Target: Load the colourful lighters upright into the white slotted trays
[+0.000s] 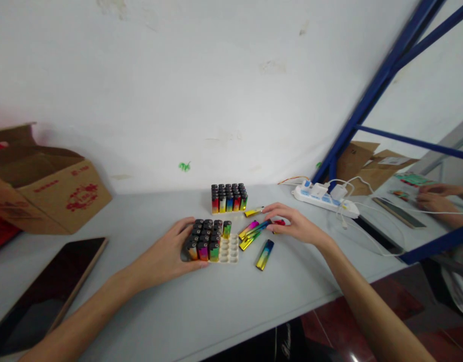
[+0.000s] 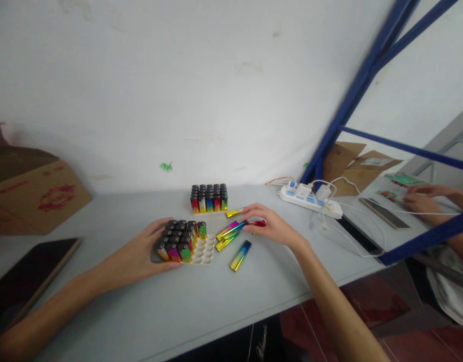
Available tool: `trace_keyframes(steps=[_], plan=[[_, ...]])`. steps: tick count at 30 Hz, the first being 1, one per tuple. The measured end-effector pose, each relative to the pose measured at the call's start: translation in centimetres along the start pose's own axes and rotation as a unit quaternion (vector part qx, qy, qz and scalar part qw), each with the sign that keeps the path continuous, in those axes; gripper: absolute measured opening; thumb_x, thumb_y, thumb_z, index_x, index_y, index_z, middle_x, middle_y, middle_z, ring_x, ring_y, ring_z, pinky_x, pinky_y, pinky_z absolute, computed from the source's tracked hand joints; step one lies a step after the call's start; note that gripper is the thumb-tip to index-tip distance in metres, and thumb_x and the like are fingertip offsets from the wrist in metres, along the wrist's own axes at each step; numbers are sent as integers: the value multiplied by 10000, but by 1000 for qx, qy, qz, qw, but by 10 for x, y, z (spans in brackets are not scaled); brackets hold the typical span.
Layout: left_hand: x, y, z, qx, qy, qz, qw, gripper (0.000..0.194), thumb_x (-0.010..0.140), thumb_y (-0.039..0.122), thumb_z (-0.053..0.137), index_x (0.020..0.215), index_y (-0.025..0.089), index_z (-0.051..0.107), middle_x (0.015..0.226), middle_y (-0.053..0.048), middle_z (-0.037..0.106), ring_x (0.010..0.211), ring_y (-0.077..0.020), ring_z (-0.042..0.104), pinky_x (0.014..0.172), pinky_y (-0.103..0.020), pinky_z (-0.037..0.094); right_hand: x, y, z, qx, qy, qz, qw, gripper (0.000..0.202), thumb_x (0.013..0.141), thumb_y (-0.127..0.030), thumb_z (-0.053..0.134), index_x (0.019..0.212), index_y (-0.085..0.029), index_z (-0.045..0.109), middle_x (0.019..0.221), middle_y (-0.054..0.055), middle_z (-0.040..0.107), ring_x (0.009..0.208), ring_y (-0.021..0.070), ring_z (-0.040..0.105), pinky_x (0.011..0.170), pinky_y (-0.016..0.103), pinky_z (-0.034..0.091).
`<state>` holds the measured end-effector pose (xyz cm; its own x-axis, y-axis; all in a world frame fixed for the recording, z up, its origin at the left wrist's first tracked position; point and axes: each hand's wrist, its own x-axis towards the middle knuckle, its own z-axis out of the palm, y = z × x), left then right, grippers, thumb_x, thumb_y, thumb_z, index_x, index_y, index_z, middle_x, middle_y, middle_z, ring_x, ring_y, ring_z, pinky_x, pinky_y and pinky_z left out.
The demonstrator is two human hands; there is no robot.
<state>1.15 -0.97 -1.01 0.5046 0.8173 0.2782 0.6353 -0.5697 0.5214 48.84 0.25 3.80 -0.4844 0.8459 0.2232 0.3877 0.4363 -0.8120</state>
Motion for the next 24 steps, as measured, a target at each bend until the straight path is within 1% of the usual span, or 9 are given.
trace_keyframes(steps=[2,5,8,10,13,15,19,21,24], plan=[[0,-2,2,8,11,-2,1000,894,954,805,1038,1627,257,824,1815,-213,776,1651,-514,797,1455,-682,651,8,-6,10,108,73,9,991,492,1031,-748,1079,1194,-297,970,1519,156,898,1419,368,858,1222,544,739],[2,-5,5,17,28,-10,999,878,943,843,1032,1563,250,845,1776,-220,808,1627,-513,818,1448,-646,665,30,-23,33,264,159,33,951,606,950,-830,1111,1167,-317,873,1293,89,949,1205,318,893,1179,539,742],[3,-7,7,17,36,-17,999,874,955,846,1024,1571,254,841,1744,-223,829,1610,-515,834,1437,-649,676,56,-41,55,369,147,61,916,702,922,-866,1112,1198,-344,732,1023,8,909,823,217,775,870,410,735],[3,-7,8,12,40,-18,999,875,972,830,1016,1594,244,828,1742,-230,828,1605,-520,837,1427,-680,680,71,-51,67,384,120,75,913,734,925,-877,1091,1204,-354,658,870,-63,812,635,149,562,648,282,579],[4,-3,9,0,41,-7,999,840,970,776,1039,1603,263,835,1706,-201,855,1586,-512,848,1415,-691,689,86,-55,83,344,108,101,927,758,929,-954,1009,1141,-350,602,705,-141,562,557,119,300,520,216,297],[5,-1,8,-10,37,-5,999,818,965,745,1055,1611,290,843,1691,-179,867,1580,-501,852,1421,-679,685,91,-53,93,281,128,108,945,799,918,-1055,919,1020,-331,596,671,-136,436,559,124,258,509,250,229],[4,-2,9,-15,38,-17,999,849,959,787,1049,1612,284,847,1718,-201,847,1608,-513,834,1440,-680,669,88,-43,107,113,217,86,966,895,941,-1162,717,733,-316,514,672,-54,441,630,159,370,574,335,289],[3,-5,10,-19,40,-15,999,850,960,807,1044,1604,287,849,1728,-202,841,1615,-514,827,1440,-676,669,84,-40,110,44,244,80,965,864,994,-1101,658,675,-320,475,663,-30,462,666,177,418,630,356,318],[2,-9,10,-20,49,-7,999,850,949,822,1049,1591,300,856,1718,-192,849,1593,-511,838,1424,-682,682,78,-41,113,-10,252,79,964,715,1042,-911,608,668,-329,429,638,-34,441,674,184,430,676,369,319]])
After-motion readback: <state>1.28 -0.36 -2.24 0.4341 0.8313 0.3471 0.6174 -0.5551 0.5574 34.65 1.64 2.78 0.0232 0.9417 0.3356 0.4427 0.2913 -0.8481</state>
